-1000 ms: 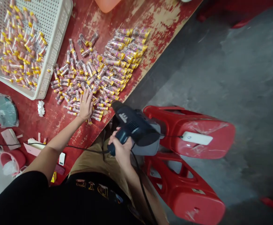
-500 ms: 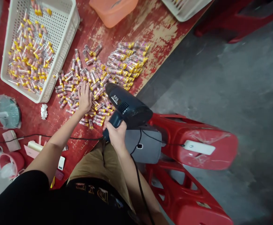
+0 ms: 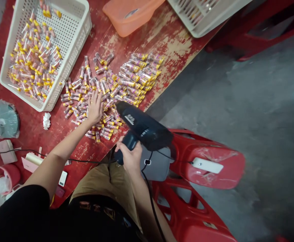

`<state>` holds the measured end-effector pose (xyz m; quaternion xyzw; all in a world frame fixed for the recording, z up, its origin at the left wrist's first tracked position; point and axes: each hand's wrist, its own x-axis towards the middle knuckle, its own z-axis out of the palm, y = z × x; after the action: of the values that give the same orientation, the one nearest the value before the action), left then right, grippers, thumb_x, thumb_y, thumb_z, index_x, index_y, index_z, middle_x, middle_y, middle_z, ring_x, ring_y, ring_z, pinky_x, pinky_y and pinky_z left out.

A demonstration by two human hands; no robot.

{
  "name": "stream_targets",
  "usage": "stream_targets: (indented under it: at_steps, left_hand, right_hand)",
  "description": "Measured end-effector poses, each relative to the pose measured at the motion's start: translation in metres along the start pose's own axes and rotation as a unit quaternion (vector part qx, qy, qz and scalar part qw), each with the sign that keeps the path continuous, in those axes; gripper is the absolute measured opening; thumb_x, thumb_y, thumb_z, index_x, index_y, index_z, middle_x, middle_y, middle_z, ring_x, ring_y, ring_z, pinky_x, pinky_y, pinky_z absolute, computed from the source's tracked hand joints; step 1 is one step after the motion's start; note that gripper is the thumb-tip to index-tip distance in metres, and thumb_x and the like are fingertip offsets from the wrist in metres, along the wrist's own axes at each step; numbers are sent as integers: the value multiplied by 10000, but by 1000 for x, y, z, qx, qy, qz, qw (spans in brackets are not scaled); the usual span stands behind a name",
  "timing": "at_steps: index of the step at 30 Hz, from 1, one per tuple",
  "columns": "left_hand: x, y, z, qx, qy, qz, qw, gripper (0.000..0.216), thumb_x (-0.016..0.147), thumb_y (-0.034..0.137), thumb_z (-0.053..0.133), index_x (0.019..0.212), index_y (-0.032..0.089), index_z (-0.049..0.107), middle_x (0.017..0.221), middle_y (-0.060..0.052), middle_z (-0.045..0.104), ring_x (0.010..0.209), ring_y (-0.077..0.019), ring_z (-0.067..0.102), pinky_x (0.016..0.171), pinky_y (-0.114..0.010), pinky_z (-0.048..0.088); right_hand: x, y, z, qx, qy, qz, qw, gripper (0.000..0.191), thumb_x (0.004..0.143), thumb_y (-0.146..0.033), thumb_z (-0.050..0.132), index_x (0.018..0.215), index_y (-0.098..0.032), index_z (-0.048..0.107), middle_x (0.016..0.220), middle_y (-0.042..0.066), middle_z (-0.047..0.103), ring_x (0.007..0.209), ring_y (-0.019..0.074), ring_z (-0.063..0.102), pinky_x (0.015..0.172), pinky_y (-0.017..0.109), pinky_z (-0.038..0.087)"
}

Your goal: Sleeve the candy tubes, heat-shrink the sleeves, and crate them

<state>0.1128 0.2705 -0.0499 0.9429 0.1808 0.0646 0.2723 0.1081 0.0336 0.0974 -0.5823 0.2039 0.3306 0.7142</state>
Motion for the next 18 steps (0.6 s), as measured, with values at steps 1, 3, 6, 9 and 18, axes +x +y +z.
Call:
stream_targets:
  at_steps: [1,3,6,9,18]
  left_hand:
    - [11,9,7,2,-7,24,1000,673,1051,557,172,1648,249,200,1741,-104,137,1620,-244,11,1293,-542,2]
    - [40,31,25,8,-32,88,996,697,1042,582,197,1647,237,211,1743,-104,124,1619,-255,-21,1292,-541,-23]
    - [87,65,58,22,-64,180,981,714,1035,602,208,1641,226,241,1749,-84,99,1614,-264,-63,1287,-544,-52]
    - [118,78,76,33,-98,234,967,721,1026,630,220,1620,228,298,1748,-66,114,1611,-275,-73,1272,-568,-83]
    - [101,-13,12,36,-84,128,987,739,1007,669,248,1566,222,434,1670,-134,348,1595,-294,193,1297,-519,29]
  right_hand:
    - [1,-3,1,18,34,-16,999,407,640,-187,742,1005,-206,563,728,-84,606,484,74,535,501,235,478]
    - [4,-11,2,54,92,-42,993,459,638,-171,757,1048,-224,557,762,-86,598,509,65,534,530,234,484]
    - [7,-26,3,87,129,-65,986,498,628,-150,765,1072,-236,557,819,-80,582,558,53,519,552,227,483]
    - [12,-35,4,95,131,-74,984,498,618,-142,763,1062,-232,556,816,-80,570,573,50,502,552,222,477]
    - [45,-19,25,98,61,-54,992,425,606,-174,737,958,-230,505,757,-89,585,535,68,520,509,228,453]
